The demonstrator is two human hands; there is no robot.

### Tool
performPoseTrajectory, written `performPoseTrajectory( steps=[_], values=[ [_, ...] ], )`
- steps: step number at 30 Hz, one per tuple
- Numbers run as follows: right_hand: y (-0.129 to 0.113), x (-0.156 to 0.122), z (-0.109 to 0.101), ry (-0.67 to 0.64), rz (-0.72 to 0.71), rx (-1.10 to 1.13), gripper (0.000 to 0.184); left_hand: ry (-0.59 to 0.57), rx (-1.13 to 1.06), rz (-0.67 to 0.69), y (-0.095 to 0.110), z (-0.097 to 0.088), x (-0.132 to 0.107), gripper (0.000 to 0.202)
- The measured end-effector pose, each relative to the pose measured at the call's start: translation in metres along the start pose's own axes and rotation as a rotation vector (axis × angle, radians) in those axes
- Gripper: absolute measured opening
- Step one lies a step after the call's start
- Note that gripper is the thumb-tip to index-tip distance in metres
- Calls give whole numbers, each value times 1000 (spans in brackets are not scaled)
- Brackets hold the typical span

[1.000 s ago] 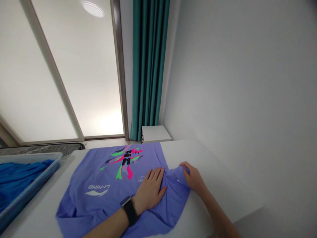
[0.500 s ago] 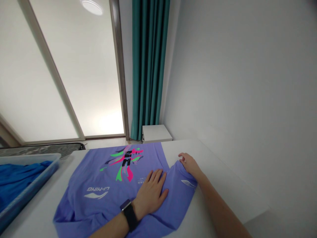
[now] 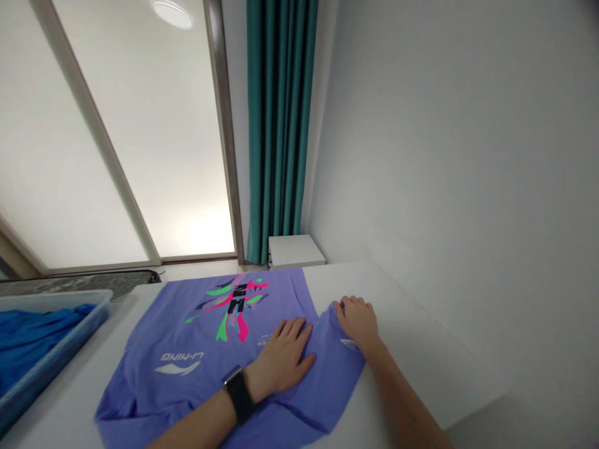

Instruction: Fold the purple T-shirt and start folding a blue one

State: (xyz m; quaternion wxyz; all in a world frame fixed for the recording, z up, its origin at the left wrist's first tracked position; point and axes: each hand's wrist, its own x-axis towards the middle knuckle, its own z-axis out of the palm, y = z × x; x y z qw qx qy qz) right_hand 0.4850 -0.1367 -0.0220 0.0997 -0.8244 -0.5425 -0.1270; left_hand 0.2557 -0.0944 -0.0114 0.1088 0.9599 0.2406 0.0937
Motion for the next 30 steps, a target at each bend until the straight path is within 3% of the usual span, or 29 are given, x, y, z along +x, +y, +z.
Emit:
performPoseTrajectory(
  steps=[5, 10, 19, 30],
  values=[
    [-10, -2, 0, -17, -18, -79, 29, -1, -31, 128, -17, -35, 45, 32],
    [-8, -2, 4, -31, -47, -84, 23, 53, -38, 175, -32, -24, 78, 22],
    [-3, 4, 7, -29, 35, -107, 26, 183, -167, 131, -33, 19, 67, 13],
    [-4, 17, 5, -29, -10, 28, 31, 176, -135, 145, -31, 20, 65, 8]
  ],
)
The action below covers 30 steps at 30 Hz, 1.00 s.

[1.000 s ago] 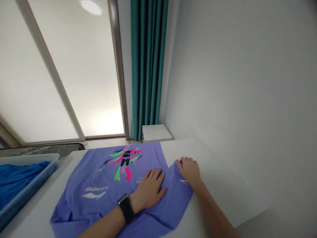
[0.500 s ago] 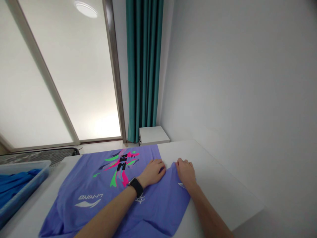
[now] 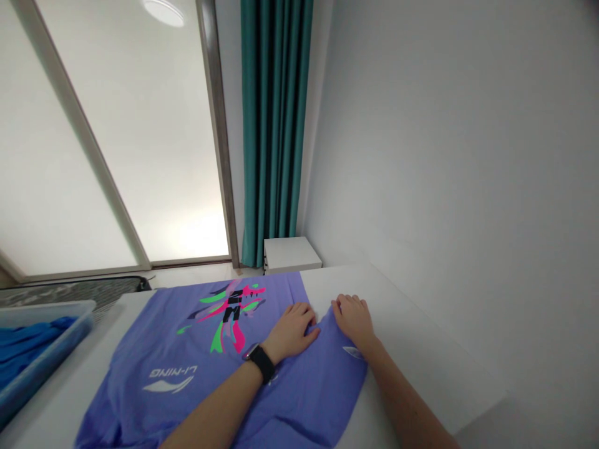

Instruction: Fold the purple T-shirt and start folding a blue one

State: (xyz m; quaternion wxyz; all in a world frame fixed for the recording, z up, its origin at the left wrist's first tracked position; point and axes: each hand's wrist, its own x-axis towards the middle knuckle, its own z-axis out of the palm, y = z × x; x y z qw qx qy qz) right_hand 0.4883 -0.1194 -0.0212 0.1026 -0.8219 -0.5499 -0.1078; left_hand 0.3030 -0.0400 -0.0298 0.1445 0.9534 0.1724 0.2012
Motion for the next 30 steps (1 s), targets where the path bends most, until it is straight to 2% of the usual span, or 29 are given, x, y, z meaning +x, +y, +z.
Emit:
performPoseTrajectory(
  steps=[9, 15, 22, 30],
  values=[
    [1, 20, 19, 12, -74, 222, 21, -5, 0, 12, 0, -2, -1, 5],
    [3, 15, 14, 12, -103, 342, 29, -4, -25, 5, -1, -2, -1, 11],
    [4, 12, 9, -24, -11, 240, 22, 6, -25, -11, -2, 0, -1, 11],
    [9, 7, 11, -106, 5, 137, 22, 4, -11, -29, 4, -3, -1, 7]
  ],
)
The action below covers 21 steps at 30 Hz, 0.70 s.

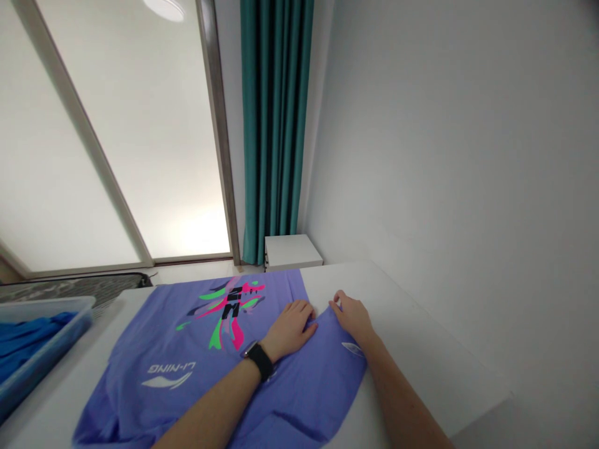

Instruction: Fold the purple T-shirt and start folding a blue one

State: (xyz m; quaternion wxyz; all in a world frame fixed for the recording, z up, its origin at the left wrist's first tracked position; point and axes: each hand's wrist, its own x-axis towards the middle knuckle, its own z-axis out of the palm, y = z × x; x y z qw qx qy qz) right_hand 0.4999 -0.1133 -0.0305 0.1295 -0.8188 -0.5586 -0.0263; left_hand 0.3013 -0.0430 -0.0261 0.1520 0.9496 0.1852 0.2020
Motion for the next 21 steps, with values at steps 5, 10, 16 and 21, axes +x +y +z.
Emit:
performPoseTrajectory(
  steps=[5, 10, 16, 21],
  values=[
    [1, -2, -4, 10, -45, -3, 23, 25, 9, 0, -2, 2, 1, 13],
    [0, -2, -6, 49, -106, 84, 30, 30, 36, -31, -2, 3, 0, 11],
    [-4, -2, 1, 38, -62, 53, 25, 61, -33, -53, -3, 2, 3, 10],
    [-2, -2, -1, 56, -12, 48, 29, 295, -223, -231, -21, -13, 12, 19]
  ],
)
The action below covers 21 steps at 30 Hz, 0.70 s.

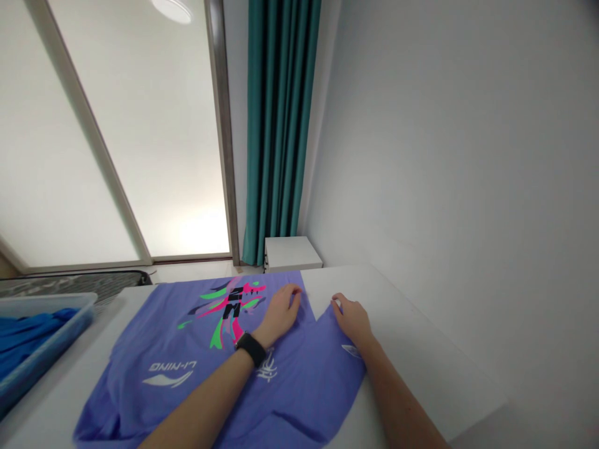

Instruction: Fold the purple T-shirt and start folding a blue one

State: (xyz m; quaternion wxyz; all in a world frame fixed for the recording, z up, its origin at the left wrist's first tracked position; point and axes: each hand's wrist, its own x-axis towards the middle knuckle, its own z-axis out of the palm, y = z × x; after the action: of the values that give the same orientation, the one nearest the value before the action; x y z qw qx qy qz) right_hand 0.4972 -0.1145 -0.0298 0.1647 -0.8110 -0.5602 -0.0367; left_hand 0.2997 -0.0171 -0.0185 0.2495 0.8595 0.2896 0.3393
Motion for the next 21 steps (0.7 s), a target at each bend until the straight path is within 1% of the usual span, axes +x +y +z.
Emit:
performPoseTrajectory(
  steps=[1, 2, 4, 6, 9, 11, 13, 18, 21],
  values=[
    [1, 0, -1, 2, -6, 13, 30, 13, -4, -6, -1, -2, 1, 19],
    [2, 0, -1, 0, -19, 32, 30, -5, 9, 5, -1, -3, 1, 19],
    [3, 0, -2, -13, -56, 74, 28, -103, 61, 67, 1, -1, -3, 20],
    [6, -1, -3, -35, -95, 118, 27, -204, 124, 144, 7, 5, -11, 25],
    [10, -1, -5, -42, -140, 223, 32, -275, 206, 208, 15, 15, -21, 32],
    [13, 0, -6, -4, -141, 293, 36, -294, 263, 218, 18, 19, -26, 33],
    [15, 1, -5, 33, -113, 303, 38, -302, 310, 222, 19, 21, -29, 33],
    [18, 1, -1, 13, 0, 201, 40, -295, 335, 216, 20, 20, -30, 34],
    [23, 0, -2, 31, 41, 241, 37, -302, 340, 216, 20, 19, -30, 34]
  ],
)
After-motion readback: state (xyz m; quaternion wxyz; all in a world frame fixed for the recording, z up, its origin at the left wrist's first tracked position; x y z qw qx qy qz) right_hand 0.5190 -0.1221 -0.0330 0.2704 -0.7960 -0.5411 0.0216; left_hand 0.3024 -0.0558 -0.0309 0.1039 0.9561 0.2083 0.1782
